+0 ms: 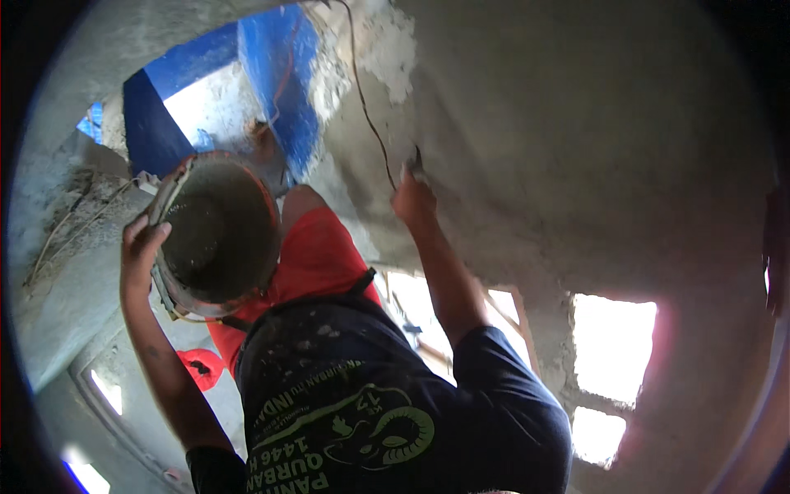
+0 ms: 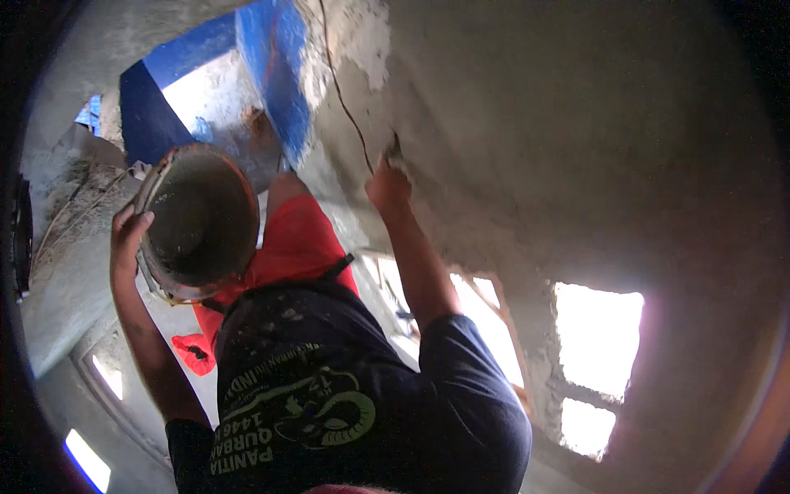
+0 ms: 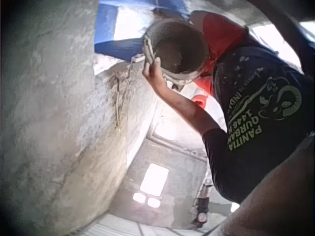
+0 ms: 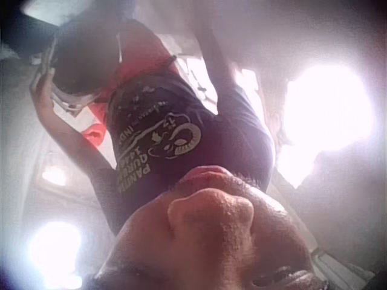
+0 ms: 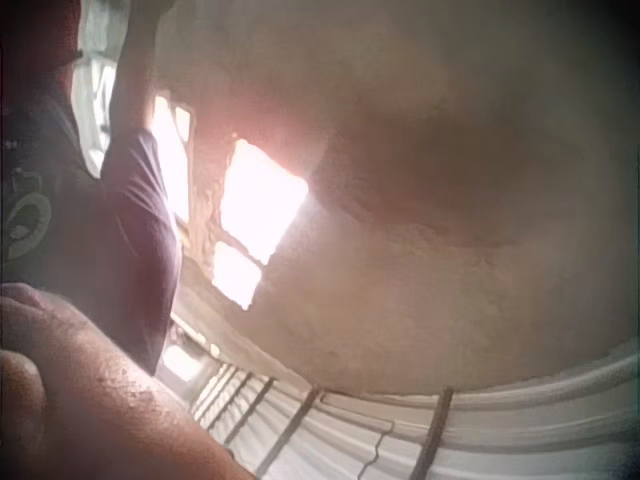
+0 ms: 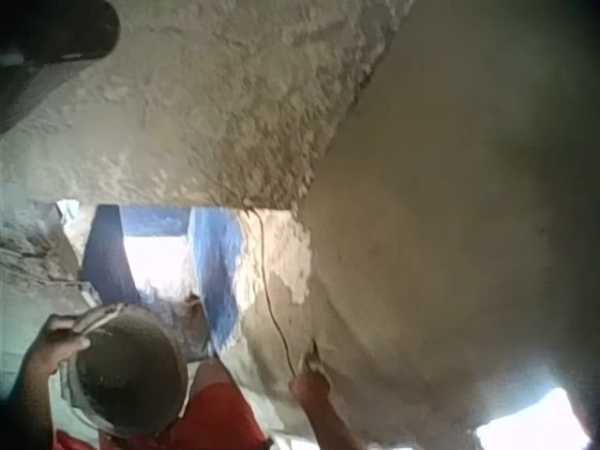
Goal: Applying mortar to a wall and smoothing it with a trowel during room renovation.
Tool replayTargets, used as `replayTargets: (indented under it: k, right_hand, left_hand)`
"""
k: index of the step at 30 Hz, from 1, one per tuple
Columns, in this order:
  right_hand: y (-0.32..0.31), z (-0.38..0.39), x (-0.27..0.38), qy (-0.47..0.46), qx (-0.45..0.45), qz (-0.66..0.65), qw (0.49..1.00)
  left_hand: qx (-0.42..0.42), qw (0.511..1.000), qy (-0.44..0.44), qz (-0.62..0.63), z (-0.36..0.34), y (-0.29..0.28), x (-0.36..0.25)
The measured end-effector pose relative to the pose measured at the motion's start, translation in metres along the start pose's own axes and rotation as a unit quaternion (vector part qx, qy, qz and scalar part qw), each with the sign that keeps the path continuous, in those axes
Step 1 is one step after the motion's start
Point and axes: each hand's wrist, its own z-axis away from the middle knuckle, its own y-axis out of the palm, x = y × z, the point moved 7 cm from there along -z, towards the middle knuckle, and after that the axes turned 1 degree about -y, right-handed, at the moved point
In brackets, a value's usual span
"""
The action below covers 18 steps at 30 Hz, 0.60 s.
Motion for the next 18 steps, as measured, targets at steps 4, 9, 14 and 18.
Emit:
replayTargets:
  k: [4, 9, 14, 18]
  right_hand:
    - [-0.032, 0.036, -0.003, 0.009, 0.041, 0.005, 0.999]
    - [-0.071, 0.047, -0.025, 0.019, -0.068, -0.016, 0.997]
    - [-0.035, 0.092, -0.048, 0.018, -0.062, -0.023, 0.998]
    - [-0.026, 0.126, -0.058, -0.128, -0.217, -0.13, 0.959]
  left_hand:
    - [-0.037, 0.999, 0.005, 0.018, 0.008, -0.014, 0.014]
    - [-0.051, 0.998, -0.016, 0.027, 0.0, -0.026, 0.027]
    - [-0.006, 0.999, 0.004, 0.046, -0.004, -0.011, 0.012]
    - [-0.039, 0.997, 0.028, 0.054, -0.003, 0.0, 0.001]
